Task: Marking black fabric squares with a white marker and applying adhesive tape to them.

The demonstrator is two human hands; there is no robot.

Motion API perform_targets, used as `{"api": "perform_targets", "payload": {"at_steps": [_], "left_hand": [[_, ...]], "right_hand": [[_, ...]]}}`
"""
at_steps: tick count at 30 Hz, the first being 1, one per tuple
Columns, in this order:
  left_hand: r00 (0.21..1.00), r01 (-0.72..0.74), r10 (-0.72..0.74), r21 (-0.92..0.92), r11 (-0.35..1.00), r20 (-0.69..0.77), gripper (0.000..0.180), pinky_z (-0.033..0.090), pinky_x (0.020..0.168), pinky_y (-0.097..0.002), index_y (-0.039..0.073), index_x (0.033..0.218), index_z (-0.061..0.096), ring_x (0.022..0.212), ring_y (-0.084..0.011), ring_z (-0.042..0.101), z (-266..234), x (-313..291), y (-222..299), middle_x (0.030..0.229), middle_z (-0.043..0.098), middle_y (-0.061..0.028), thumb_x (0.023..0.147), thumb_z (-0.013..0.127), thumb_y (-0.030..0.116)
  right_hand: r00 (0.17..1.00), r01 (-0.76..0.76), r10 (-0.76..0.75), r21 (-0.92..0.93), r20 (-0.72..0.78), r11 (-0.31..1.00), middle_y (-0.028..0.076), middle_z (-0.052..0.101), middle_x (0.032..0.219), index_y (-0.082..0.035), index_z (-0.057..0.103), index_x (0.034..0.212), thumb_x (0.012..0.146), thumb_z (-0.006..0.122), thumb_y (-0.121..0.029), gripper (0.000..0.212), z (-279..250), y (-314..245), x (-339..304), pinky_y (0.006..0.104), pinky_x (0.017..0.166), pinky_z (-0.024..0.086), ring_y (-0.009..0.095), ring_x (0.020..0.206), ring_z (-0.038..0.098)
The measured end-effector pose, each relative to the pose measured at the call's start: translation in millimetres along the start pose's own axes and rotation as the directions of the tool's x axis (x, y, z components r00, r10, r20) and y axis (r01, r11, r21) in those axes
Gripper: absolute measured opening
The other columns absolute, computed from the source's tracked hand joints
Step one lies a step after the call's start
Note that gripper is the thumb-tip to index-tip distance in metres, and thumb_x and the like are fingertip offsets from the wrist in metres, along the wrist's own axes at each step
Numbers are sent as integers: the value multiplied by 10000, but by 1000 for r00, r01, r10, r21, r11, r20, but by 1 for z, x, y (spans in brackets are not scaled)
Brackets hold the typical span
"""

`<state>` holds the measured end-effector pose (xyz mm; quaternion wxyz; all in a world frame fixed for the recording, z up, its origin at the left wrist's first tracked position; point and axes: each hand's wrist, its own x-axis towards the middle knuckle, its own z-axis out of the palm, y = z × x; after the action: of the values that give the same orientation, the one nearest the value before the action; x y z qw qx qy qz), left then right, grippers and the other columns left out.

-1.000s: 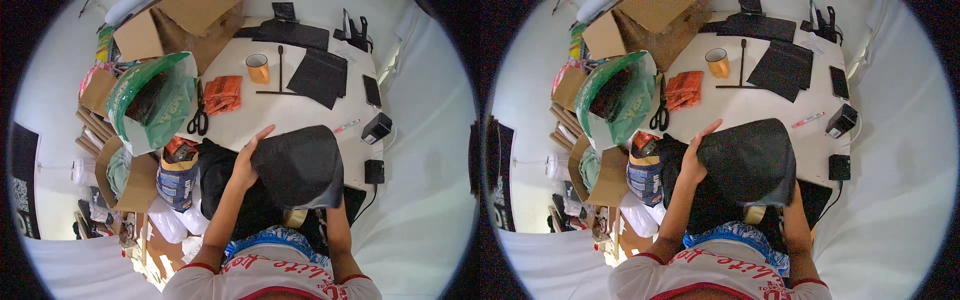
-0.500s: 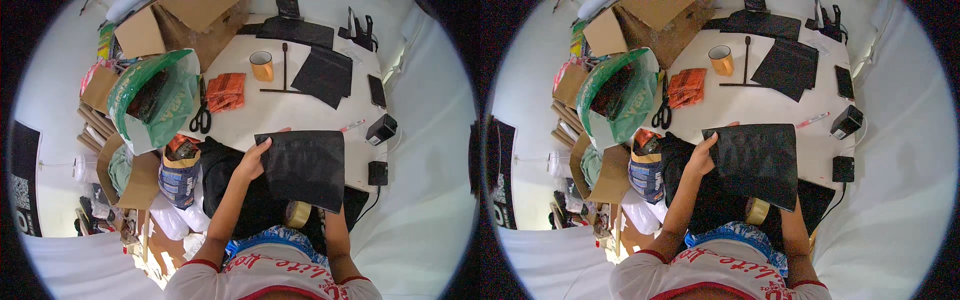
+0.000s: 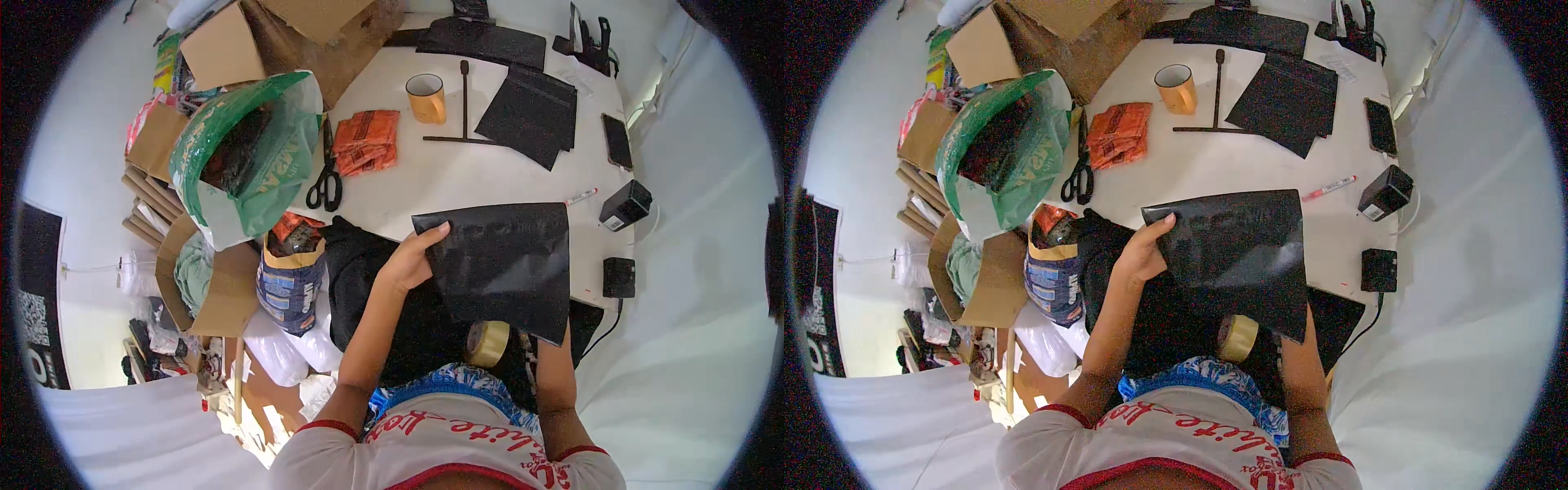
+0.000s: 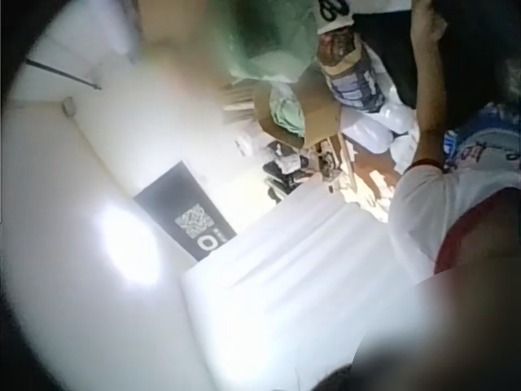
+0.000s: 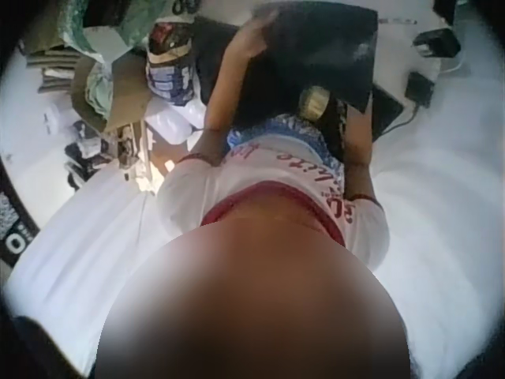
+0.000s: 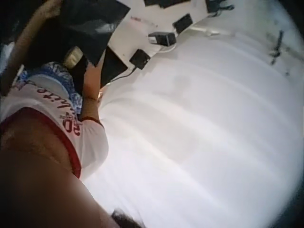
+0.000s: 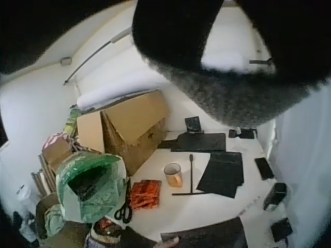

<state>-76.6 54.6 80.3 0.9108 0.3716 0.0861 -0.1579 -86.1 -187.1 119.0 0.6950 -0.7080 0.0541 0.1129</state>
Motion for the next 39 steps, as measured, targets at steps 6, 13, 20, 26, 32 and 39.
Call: {"api": "perform_targets", "payload": {"at_steps": [6, 13, 20, 26, 32, 39], "left_hand": [[999, 26, -16, -238, 971, 42, 391, 459, 912, -399, -9, 1206, 498, 1045, -270, 576, -9, 3, -18, 1153, 587, -136, 888, 570, 205], [969, -42, 192, -661, 749, 156, 477, 350, 1016, -455, 1, 1269, 453, 1188, -317, 466, -4, 20, -48, 1297, 483, -171, 922, 479, 327], [951, -89, 280, -754, 650, 130, 578, 273, 1067, -462, 32, 1322, 415, 1252, -315, 401, 4, 34, -67, 1368, 422, -146, 906, 446, 431], [943, -182, 328, -754, 631, 47, 573, 276, 1061, -477, 66, 1324, 427, 1246, -325, 399, 7, 32, -77, 1372, 418, -141, 903, 436, 455], [921, -190, 363, -655, 731, 138, 735, 226, 1085, -466, 78, 1361, 377, 1303, -305, 327, -27, 17, -79, 1411, 370, -119, 819, 505, 558], [957, -137, 196, -263, 955, 212, 667, 337, 1024, -468, 37, 1342, 375, 1222, -300, 438, -34, 13, -59, 1348, 439, -133, 822, 585, 397]], "right_hand": [[999, 19, -25, -149, -36, 989, 114, 424, 1353, -22, 382, 1328, 944, 459, -197, 429, 13, -18, -13, 342, 1054, 316, 227, 1209, 433], [888, 430, -299, 404, -350, 807, 95, 420, 1363, -40, 448, 1256, 934, 394, -389, 478, -29, 39, 13, 410, 1073, 222, 227, 1276, 345], [996, 41, -86, 666, 36, 745, 113, 401, 1344, -60, 400, 1320, 912, 468, -376, 521, -6, 44, 0, 400, 1004, 323, 262, 1213, 394], [999, 47, -37, 548, -30, 835, 108, 562, 1152, 26, 502, 1189, 850, 611, -168, 405, -2, 20, 32, 315, 888, 433, 189, 1001, 554], [976, 213, -218, 343, -26, 915, 69, 638, 962, 35, 586, 1042, 818, 649, -83, 261, -15, -28, 52, 249, 777, 455, 124, 846, 590], [841, 411, -281, -208, 463, 887, 49, 630, 939, 11, 593, 1041, 834, 639, -118, 249, -23, -92, 66, 238, 788, 443, 98, 854, 569]]}}
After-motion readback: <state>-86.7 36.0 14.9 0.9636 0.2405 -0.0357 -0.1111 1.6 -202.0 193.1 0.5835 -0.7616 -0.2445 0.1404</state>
